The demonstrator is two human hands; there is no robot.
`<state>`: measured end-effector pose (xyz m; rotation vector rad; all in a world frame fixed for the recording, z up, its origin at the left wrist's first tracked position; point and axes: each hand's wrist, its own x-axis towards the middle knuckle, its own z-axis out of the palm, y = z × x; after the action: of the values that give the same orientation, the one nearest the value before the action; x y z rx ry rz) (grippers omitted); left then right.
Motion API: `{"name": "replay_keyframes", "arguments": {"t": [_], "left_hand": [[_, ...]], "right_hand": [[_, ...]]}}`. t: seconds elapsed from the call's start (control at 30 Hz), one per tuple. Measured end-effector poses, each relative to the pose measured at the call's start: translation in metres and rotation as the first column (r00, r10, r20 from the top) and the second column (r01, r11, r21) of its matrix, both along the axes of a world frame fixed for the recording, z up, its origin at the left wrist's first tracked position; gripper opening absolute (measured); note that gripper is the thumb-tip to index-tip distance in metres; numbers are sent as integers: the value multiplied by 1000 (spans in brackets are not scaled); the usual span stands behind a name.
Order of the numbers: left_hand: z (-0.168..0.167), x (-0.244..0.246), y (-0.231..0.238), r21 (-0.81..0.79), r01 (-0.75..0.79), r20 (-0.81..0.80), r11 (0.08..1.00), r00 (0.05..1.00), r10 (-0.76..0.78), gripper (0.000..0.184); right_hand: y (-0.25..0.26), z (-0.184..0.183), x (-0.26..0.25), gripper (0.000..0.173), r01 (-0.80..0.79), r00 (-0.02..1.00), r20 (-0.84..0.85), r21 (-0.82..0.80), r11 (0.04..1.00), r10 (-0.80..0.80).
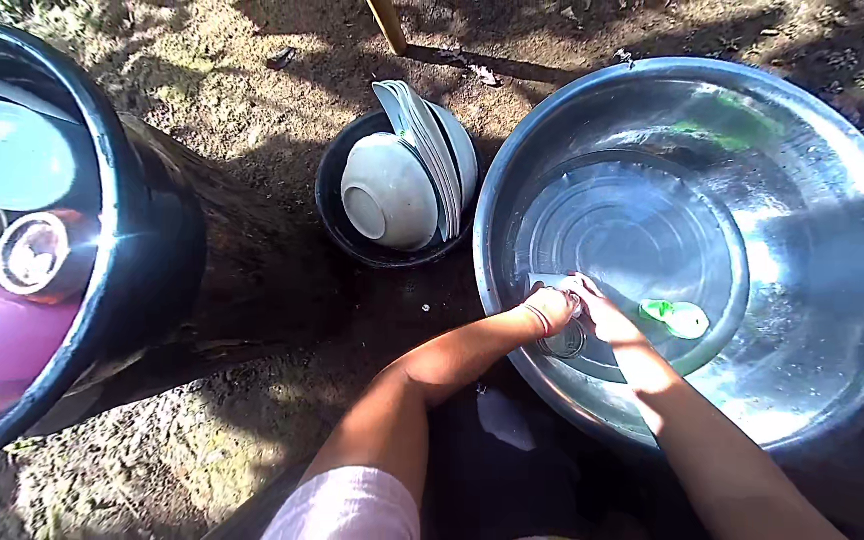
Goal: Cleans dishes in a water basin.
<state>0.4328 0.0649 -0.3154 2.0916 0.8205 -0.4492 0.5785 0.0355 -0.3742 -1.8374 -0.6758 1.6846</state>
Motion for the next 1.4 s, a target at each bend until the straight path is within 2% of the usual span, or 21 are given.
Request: {"name": "replay_keyframes", "arguments": {"t": [0.13, 0.2, 0.23, 0.27, 0.3, 0.33, 0.37, 0.4, 0.43, 0.47, 0.53, 0.6, 0.67, 0.73, 0.83, 0.9, 0.93, 1.03, 1.13, 1.23, 1.4], "left_hand": [[10, -9, -6, 70, -6, 51, 998, 999, 2, 44], [25, -39, -4, 100, -261, 270, 960, 936, 226, 38], [30, -60, -4, 132, -479, 439, 868, 813, 382, 31], [31, -84, -1, 163, -694, 601, 701, 634, 487, 24], [32, -110, 7, 182, -846, 684, 500, 475, 554, 20], [33, -138, 19, 207, -924, 692, 321, 370, 619, 21], [32, -165, 34, 256, -946, 664, 199, 322, 675, 25], [28, -186, 49, 326, -935, 626, 141, 325, 709, 28], [24, -201, 64, 415, -895, 576, 163, 397, 715, 31], [21, -210, 79, 515, -821, 516, 245, 525, 677, 33], [19, -217, 103, 679, -574, 350, 458, 802, 485, 28], [25, -221, 122, 724, -319, 187, 611, 944, 271, 26], [28, -230, 138, 735, -169, 102, 657, 985, 140, 30], [23, -241, 143, 753, -148, 91, 641, 988, 121, 33], [25, -248, 140, 730, -267, 104, 629, 953, 284, 40], [25, -240, 134, 724, -330, 85, 606, 914, 397, 40], [26, -231, 132, 715, -374, 88, 590, 886, 456, 38], [21, -202, 124, 662, -591, 194, 461, 730, 656, 45], [5, -195, 127, 645, -657, 224, 391, 652, 725, 40], [9, -196, 137, 652, -624, 138, 430, 656, 742, 46], [23, -187, 145, 604, -637, 25, 478, 615, 788, 59]], "right_hand": [[-5, -16, 5, 52, -19, 998, 64, 152, 988, 10], [-3, -24, 6, 54, -12, 995, 102, 242, 970, -14], [-1, -24, 7, 54, -7, 994, 107, 254, 967, -21], [1, -20, 8, 54, 6, 994, 107, 236, 972, -33], [4, -15, 9, 53, 25, 993, 107, 213, 977, -49], [6, -12, 12, 53, 29, 995, 89, 199, 979, -47], [9, -10, 17, 51, 19, 995, 93, 180, 983, -37], [12, -9, 20, 49, -5, 992, 127, 156, 988, -15], [15, -8, 24, 47, -37, 986, 166, 141, 989, 13], [19, -7, 27, 46, -88, 975, 215, 141, 986, 56], [29, 4, 29, 42, -227, 907, 390, 140, 964, 157], [42, 29, 16, 43, -359, 771, 604, 151, 921, 202], [54, 64, -23, 40, -427, 695, 703, 235, 873, 150], [59, 90, -75, 35, -566, 679, 724, 410, 716, 123], [68, 103, -152, 27, -697, 703, 697, 636, 331, 140], [77, 103, -187, 27, -706, 707, 673, 657, 263, 218], [80, 102, -200, 29, -689, 723, 647, 654, 312, 242], [84, 108, -228, 34, -570, 801, 516, 506, 647, 302], [93, 103, -251, 55, -412, 901, 285, 335, 847, 326], [99, 86, -270, 64, -226, 974, 94, 360, 905, 206], [92, 68, -272, 58, -115, 993, 63, 527, 842, 96]]}}
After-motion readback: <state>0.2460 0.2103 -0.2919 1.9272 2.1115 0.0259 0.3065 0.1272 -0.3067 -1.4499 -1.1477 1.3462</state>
